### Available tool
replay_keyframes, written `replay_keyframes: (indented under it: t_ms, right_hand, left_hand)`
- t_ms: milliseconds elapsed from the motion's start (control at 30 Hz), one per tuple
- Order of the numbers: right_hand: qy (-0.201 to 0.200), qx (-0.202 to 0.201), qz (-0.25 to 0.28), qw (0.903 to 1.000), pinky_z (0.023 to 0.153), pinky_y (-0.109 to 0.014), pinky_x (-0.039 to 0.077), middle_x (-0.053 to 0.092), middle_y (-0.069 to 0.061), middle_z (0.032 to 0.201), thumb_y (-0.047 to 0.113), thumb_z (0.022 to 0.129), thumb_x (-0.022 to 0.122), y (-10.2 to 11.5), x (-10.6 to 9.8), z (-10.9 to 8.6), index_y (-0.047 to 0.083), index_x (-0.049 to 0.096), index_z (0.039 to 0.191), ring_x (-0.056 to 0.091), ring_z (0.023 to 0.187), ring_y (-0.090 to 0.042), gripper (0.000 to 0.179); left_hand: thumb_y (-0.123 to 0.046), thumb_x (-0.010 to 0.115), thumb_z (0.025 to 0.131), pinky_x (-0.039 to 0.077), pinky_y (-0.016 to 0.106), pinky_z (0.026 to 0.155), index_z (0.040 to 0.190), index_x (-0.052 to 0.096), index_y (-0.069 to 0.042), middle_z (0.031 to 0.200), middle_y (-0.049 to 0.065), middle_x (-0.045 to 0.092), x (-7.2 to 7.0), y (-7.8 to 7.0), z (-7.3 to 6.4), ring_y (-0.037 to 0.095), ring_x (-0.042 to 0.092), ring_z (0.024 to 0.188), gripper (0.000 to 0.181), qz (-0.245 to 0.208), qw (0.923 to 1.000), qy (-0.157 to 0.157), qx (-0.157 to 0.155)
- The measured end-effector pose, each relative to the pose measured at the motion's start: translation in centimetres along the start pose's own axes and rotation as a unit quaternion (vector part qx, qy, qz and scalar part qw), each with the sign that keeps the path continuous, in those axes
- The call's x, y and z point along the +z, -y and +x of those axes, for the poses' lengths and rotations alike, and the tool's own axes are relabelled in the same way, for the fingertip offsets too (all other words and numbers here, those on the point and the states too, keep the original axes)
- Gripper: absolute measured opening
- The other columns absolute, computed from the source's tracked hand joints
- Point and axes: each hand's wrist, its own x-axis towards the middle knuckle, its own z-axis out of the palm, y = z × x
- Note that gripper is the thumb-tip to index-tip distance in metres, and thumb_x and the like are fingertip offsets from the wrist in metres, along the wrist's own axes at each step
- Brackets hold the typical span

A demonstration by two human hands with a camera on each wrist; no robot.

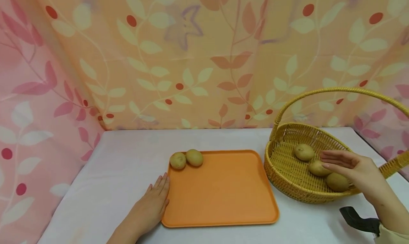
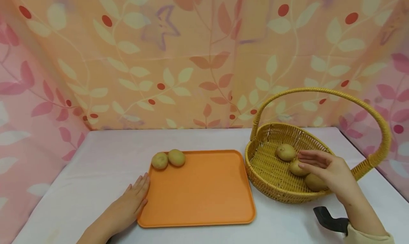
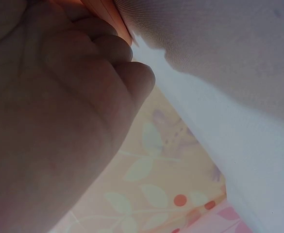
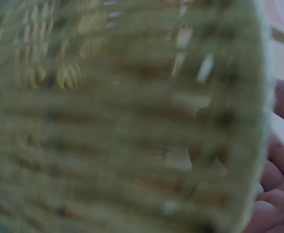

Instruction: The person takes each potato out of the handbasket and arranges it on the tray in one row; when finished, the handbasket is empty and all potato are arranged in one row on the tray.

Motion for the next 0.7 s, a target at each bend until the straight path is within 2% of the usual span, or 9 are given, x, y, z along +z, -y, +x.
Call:
replay_keyframes:
  t_ms: [167,367,433,533,700]
  right_hand:
    - [0.008,0.009,-0.047,0.9988,0.069,-0.009,0.048,0.060,0.028,0.104,0.006,0.087,0.067,-1.0,-1.0,0.0,-0.008,0.056,0.121,0.058,0.091,0.012,0.038]
    - [0.042,0.008,-0.078,0.9961,0.064,-0.013,0.050,0.059,0.028,0.103,0.002,0.088,0.064,-1.3,-2.3,0.0,-0.014,0.054,0.119,0.060,0.085,0.008,0.037]
    - [0.044,0.013,-0.106,0.9934,0.063,-0.013,0.050,0.061,0.026,0.101,0.005,0.088,0.065,-1.3,-2.4,0.0,-0.013,0.055,0.119,0.060,0.083,0.008,0.038]
    - [0.042,0.017,-0.143,0.9886,0.061,-0.014,0.050,0.066,0.017,0.099,0.008,0.087,0.067,-1.0,-2.3,-0.3,-0.016,0.054,0.118,0.059,0.081,0.009,0.042]
    - [0.043,0.006,-0.181,0.9825,0.060,-0.013,0.050,0.070,-0.009,0.097,0.006,0.085,0.069,-0.9,-2.2,-0.7,-0.015,0.059,0.113,0.060,0.077,0.009,0.036]
  left_hand:
    - [-0.013,0.054,0.095,0.023,0.057,0.108,0.141,0.032,0.011,0.150,0.024,0.024,0.0,0.0,0.0,0.037,0.024,0.138,0.057,-0.003,1.0000,0.000,0.000]
    - [-0.013,0.054,0.095,0.024,0.058,0.107,0.141,0.032,0.011,0.150,0.024,0.025,0.0,0.3,0.2,0.037,0.025,0.137,0.057,0.001,0.9999,-0.009,0.008]
    - [-0.013,0.054,0.095,0.024,0.058,0.106,0.141,0.032,0.011,0.150,0.024,0.025,0.0,0.3,0.3,0.038,0.025,0.137,0.057,0.000,0.9999,-0.009,0.009]
    - [-0.013,0.054,0.095,0.024,0.059,0.106,0.141,0.032,0.011,0.149,0.025,0.025,0.0,0.3,0.2,0.038,0.025,0.137,0.057,0.000,0.9999,-0.006,0.009]
    - [-0.014,0.054,0.095,0.024,0.059,0.105,0.142,0.031,0.011,0.150,0.025,0.023,0.2,0.4,0.2,0.038,0.023,0.137,0.057,0.001,0.9999,0.008,0.008]
